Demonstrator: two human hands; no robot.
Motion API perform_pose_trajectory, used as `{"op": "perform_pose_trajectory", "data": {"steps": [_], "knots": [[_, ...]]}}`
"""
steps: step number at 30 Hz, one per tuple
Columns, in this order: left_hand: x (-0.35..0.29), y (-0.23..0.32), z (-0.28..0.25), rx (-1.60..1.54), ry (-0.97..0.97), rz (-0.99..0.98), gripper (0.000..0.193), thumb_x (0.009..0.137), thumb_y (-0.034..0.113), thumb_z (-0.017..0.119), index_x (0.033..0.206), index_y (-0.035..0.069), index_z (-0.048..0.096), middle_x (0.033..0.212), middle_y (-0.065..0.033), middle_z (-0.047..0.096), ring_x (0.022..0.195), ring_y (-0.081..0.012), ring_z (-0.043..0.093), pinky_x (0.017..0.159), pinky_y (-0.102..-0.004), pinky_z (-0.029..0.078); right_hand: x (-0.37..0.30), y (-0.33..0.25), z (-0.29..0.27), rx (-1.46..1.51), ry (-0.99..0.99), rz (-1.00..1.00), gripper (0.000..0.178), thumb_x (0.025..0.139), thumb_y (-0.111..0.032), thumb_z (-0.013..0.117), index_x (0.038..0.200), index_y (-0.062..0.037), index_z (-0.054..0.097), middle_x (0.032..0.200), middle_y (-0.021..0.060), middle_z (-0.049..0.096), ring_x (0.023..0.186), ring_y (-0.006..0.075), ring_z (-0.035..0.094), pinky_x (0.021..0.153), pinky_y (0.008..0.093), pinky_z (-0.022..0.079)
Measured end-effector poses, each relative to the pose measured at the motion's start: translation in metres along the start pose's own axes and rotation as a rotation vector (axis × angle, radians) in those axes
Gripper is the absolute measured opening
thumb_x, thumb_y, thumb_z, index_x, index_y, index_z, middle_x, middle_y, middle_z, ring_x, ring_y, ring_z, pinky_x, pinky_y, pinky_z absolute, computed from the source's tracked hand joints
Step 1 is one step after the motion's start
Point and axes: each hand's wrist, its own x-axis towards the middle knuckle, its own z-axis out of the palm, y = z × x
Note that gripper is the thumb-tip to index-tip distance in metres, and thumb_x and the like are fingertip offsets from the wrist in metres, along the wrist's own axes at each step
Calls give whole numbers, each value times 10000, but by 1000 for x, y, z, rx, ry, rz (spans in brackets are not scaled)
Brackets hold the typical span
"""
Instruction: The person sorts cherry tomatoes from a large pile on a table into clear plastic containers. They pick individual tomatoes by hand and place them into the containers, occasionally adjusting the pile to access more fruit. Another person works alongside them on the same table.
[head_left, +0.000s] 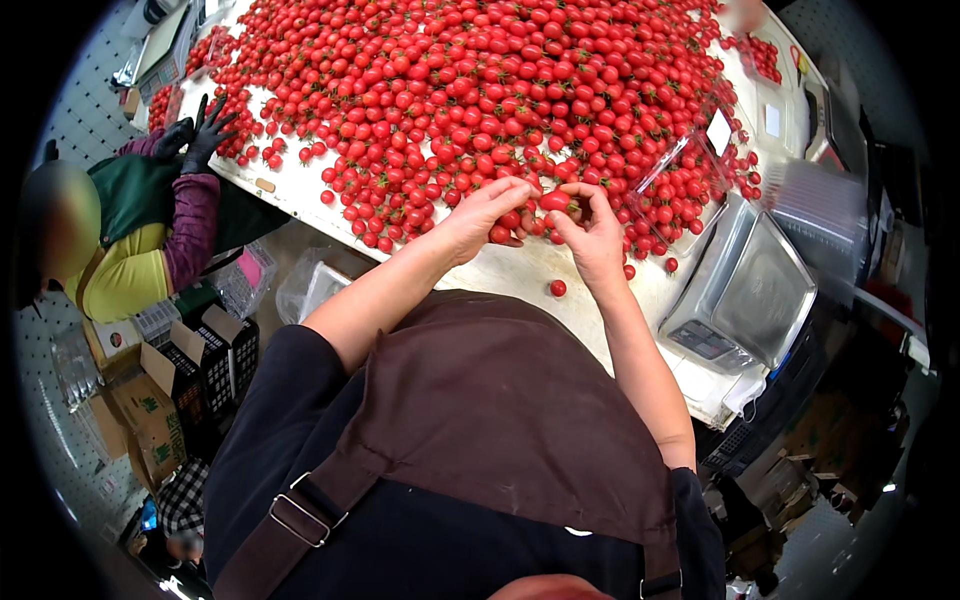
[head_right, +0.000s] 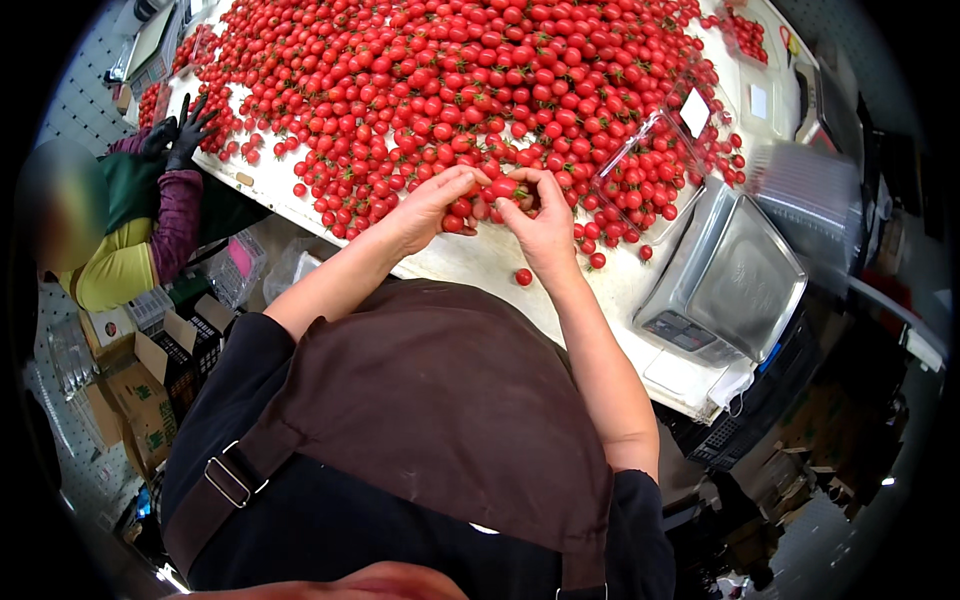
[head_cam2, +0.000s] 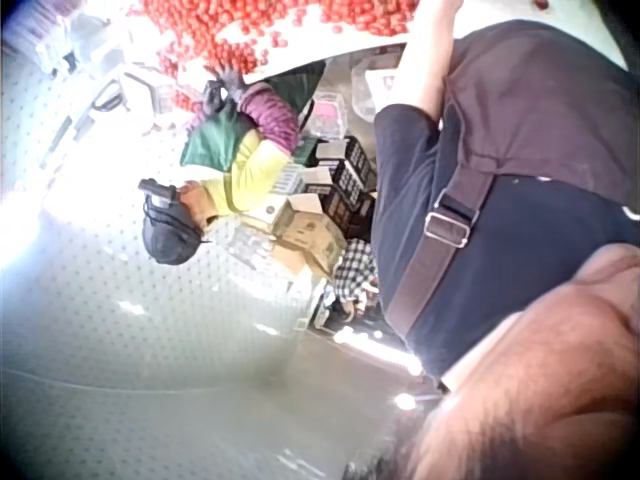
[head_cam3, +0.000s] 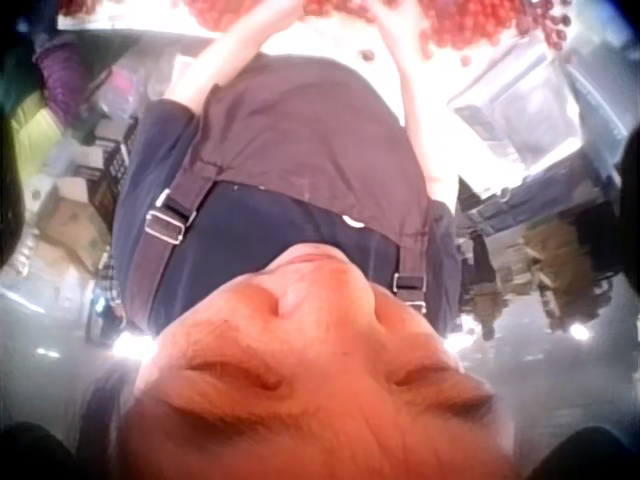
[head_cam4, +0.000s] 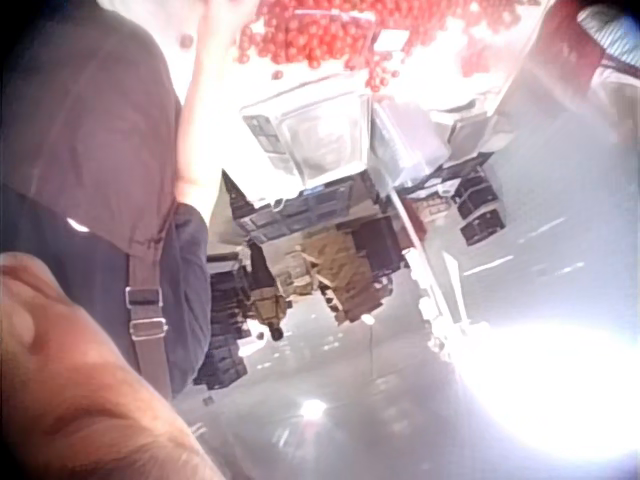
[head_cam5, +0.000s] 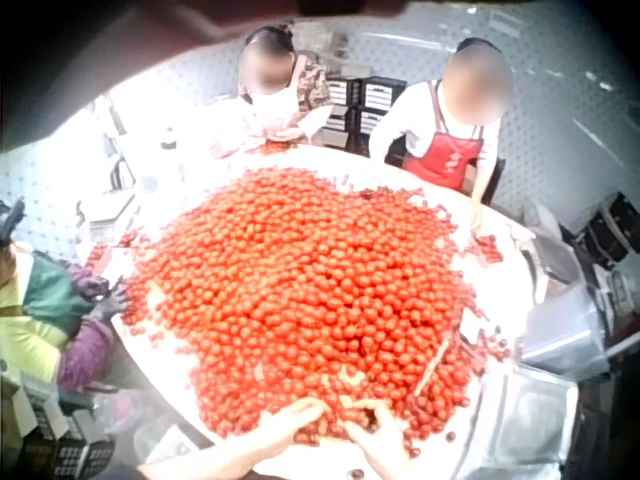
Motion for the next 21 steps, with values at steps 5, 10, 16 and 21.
{"op": "perform_pose_trajectory", "data": {"steps": [5,10,16,21], "knots": [[11,-6,16,-67,-163,-92,365,992,441,589,1175,125,596,739,1,583,670,-93,579,631,-279,507,-12,-15,-3,-270,43,-126,308,838,-69,737,1122,-10,631,987,36,552,776,103,543,723,234,484],[7,-4,25,-314,-66,-185,266,1010,377,578,1064,118,605,744,-1,601,630,-102,549,578,-263,450,-16,6,-3,111,107,-114,440,819,-68,770,1208,-25,570,986,31,582,761,96,560,717,249,497],[19,-14,23,-548,-48,46,403,1015,465,523,1194,108,577,1045,-69,624,1007,-210,605,920,-420,517,-28,9,8,-451,88,-45,205,863,-160,739,953,-29,609,806,59,644,730,166,655,638,325,519],[21,-23,21,-577,-54,92,400,1030,450,500,1230,108,554,1059,-63,609,1015,-224,595,971,-445,489,-32,-8,17,-846,33,-173,299,844,-274,755,995,-44,638,845,107,671,760,270,678,660,397,530]]}}
